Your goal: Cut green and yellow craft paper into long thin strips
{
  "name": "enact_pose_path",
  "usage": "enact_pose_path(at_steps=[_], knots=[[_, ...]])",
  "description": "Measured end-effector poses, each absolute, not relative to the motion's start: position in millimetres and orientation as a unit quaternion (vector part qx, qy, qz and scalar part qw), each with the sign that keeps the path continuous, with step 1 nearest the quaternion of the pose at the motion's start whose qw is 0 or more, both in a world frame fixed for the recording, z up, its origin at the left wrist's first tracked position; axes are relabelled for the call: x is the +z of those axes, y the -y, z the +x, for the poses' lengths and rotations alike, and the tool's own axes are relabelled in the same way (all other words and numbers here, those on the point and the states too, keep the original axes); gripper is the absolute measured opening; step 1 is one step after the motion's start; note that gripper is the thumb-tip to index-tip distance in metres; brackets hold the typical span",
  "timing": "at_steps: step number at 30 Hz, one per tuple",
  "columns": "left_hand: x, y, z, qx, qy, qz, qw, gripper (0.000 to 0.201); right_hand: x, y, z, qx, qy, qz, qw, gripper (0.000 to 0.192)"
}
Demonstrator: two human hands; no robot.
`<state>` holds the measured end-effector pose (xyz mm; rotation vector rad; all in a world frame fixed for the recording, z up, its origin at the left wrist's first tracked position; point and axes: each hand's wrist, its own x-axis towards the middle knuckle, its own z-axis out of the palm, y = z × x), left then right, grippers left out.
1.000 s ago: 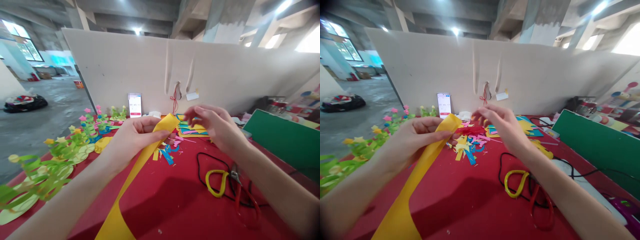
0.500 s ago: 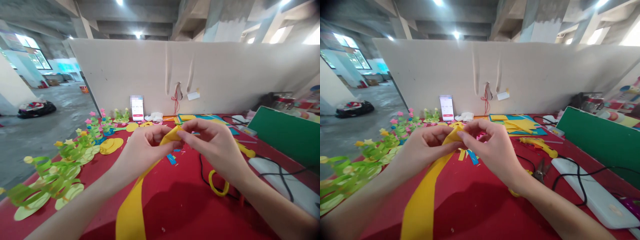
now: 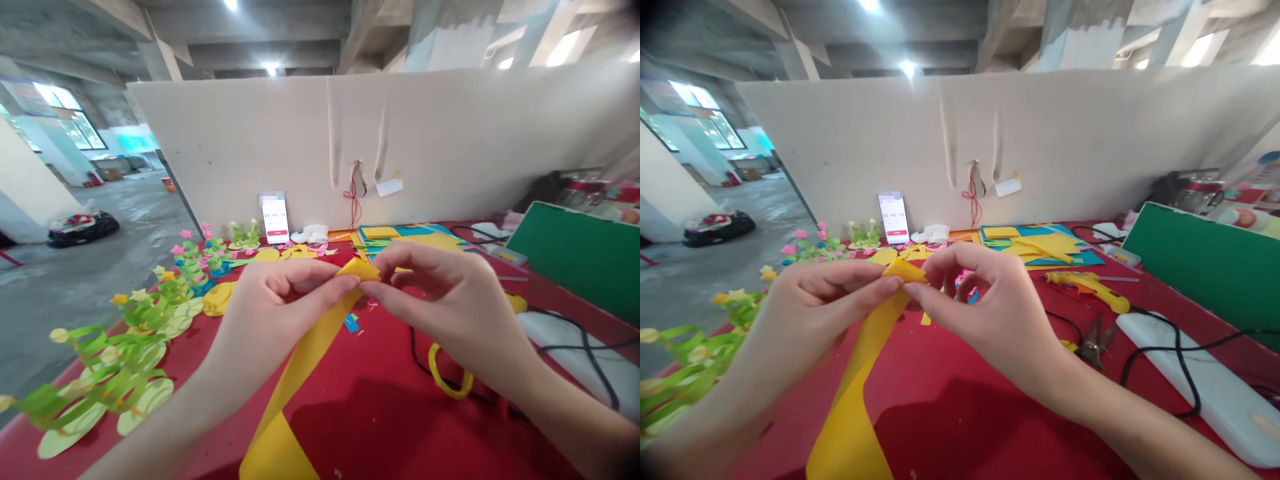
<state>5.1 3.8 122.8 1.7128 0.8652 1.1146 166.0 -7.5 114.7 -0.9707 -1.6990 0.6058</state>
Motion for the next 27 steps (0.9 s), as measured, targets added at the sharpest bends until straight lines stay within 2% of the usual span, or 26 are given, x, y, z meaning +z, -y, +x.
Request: enact_pose_path(at_steps=[3,12,22,27], knots=[[122,0,5,0.46,-0.365,0.691,0.422,0.01,116,11,166,0.248,0.705,-0.395,0.535,0.004],[121,5,6,0.456,-0.399,0.755,0.252,0.018,115,19,165,0.227,0.696,-0.403,0.55,0.003],[119,4,4,0.449,-0.378,0.792,0.169,0.02,115,20,164,0.202,0.698,-0.405,0.555,0.004],[121,3,5,0.444,-0.376,0.797,0.164,0.02,115,22,166,0.203,0.699,-0.403,0.555,0.002]])
